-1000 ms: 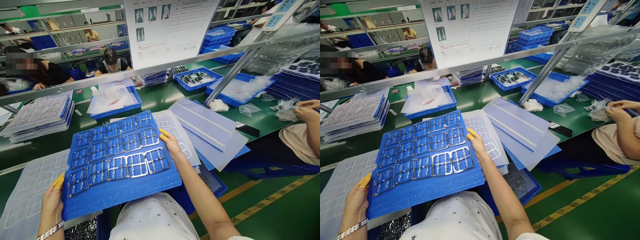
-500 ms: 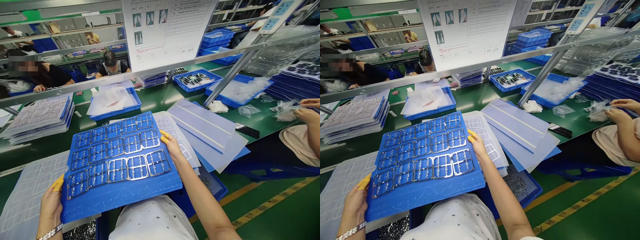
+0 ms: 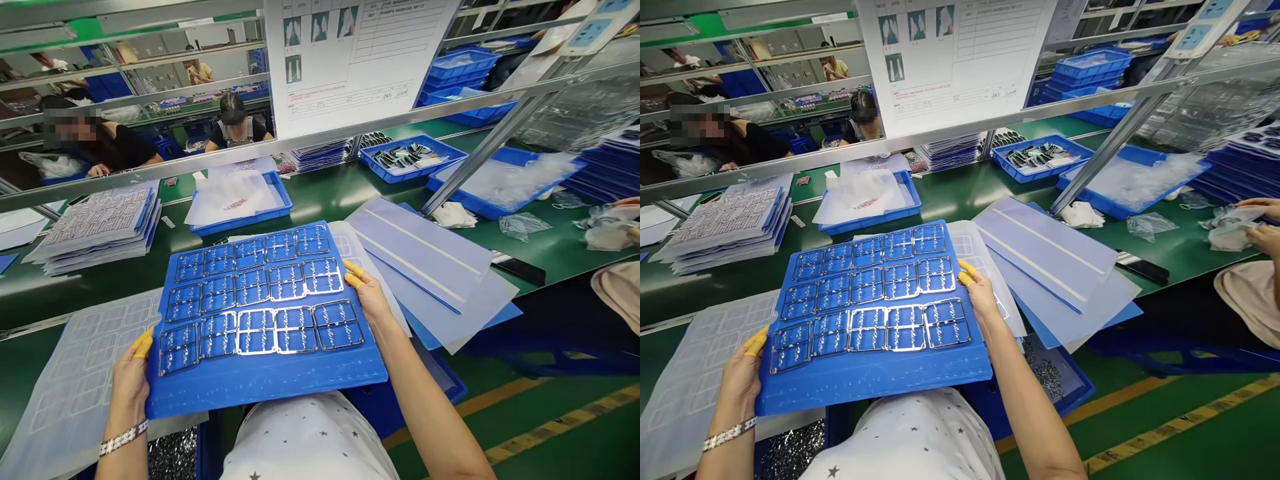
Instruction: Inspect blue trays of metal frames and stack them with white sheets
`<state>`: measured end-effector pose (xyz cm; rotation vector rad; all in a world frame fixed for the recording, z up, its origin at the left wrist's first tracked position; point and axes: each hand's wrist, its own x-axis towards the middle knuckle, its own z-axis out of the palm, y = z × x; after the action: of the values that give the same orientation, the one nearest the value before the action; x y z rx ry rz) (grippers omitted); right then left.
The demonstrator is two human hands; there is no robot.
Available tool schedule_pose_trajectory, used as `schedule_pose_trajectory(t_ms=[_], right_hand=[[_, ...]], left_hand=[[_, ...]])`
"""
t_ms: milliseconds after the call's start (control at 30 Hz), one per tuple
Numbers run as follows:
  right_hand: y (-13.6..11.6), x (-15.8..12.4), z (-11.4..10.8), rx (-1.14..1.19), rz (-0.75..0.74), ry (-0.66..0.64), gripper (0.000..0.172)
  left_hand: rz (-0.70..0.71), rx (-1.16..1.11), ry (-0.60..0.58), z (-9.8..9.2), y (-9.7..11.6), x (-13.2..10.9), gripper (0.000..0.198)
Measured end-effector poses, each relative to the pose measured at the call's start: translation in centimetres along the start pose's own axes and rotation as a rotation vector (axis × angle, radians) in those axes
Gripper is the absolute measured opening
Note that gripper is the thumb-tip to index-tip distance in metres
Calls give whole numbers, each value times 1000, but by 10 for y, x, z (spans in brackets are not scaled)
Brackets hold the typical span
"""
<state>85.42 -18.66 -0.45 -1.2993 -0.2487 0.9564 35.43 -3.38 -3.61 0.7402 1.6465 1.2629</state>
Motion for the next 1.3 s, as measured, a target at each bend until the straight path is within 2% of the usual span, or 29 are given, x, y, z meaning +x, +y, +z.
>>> schedule_pose_trajectory(t_ms=[333,633,800,967,1300], right_hand=[[1,13,-30,-98,-24,25,70],[-6,19,-48,-104,-25,38,64],[-10,17,-56,-130,-12,57,66],[-13,19,-65,-129,-16,82,65],[-22,21,-85,-133,16,127,64]], left_hand=[[14,2,-90,16,2,-14,21],[49,-8,-152,30,1,-29,21],[59,4,-185,35,3,-36,24],[52,13,-238,42,2,-43,29],[-1,-5,-271,56,-2,-64,37]])
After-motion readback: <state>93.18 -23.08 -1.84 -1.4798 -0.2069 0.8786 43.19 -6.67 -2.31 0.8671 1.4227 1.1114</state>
